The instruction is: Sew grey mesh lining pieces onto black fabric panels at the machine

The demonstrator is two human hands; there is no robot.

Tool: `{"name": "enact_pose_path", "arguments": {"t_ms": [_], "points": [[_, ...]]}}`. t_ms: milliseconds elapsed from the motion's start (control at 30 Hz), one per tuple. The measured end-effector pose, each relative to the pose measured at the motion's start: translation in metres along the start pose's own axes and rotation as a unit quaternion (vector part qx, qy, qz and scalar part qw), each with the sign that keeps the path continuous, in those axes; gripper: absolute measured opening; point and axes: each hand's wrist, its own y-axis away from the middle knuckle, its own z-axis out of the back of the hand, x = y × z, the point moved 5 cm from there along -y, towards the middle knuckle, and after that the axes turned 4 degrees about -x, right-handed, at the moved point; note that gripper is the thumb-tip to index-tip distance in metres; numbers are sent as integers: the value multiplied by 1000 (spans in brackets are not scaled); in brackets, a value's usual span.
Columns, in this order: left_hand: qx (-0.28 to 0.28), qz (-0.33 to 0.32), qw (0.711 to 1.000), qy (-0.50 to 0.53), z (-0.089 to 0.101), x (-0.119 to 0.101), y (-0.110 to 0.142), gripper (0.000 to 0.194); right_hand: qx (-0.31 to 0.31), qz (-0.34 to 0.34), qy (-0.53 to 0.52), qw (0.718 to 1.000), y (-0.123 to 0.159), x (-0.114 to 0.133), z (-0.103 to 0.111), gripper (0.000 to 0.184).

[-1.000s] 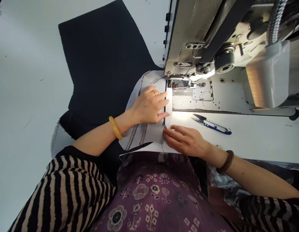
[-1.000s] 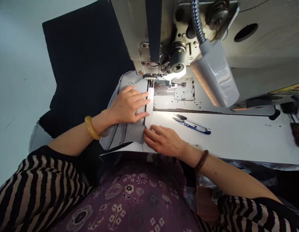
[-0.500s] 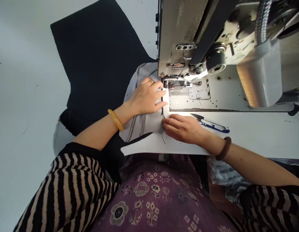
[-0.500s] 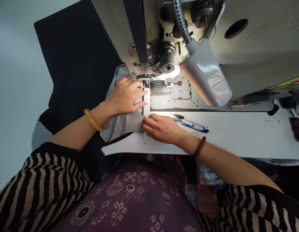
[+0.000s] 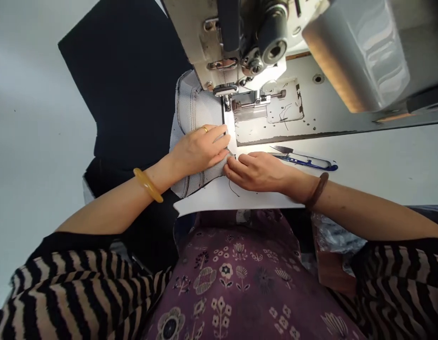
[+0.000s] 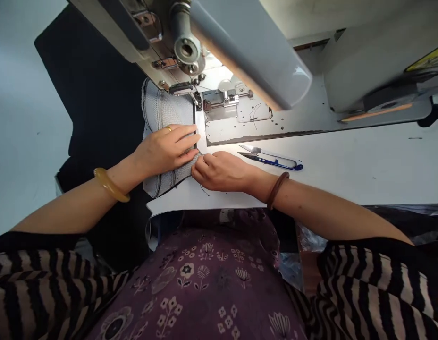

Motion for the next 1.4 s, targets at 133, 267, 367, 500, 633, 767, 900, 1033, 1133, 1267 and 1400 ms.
{"name": "enact_pose_path", "arguments": {"t_ms": [133,267,367,500,633,767,900,1033,1133,1267,1400], "points": [[-36,2,999,-10,-5,1,5,27,-12,-15,-4,1000,4,-4,0,35],[-49,34,998,22,-12,4,10,30,-56,-16,14,998,6,-3,0,31],[-63,64,995,48,-15,6,14,30,-80,-11,31,996,8,-3,0,29],[-91,67,992,58,-14,10,15,27,-55,3,14,998,10,-4,-2,31],[-107,60,990,67,-13,12,14,27,-25,-16,-41,999,12,-10,-3,36],[-98,67,991,70,-17,12,14,28,-13,-24,-66,997,11,-10,-5,37],[-122,43,990,58,-16,10,12,26,-37,-57,-28,997,6,-8,-4,39],[-124,44,989,63,-14,12,12,24,-70,-47,-22,996,6,-7,-3,37],[-123,45,989,69,-14,12,10,23,-79,-48,-36,995,8,-9,-2,36],[-121,30,991,45,-16,12,5,21,-90,-53,-10,994,11,-13,-2,31],[-100,40,993,56,-23,18,-2,22,-104,-67,16,992,11,-19,-4,24]]}}
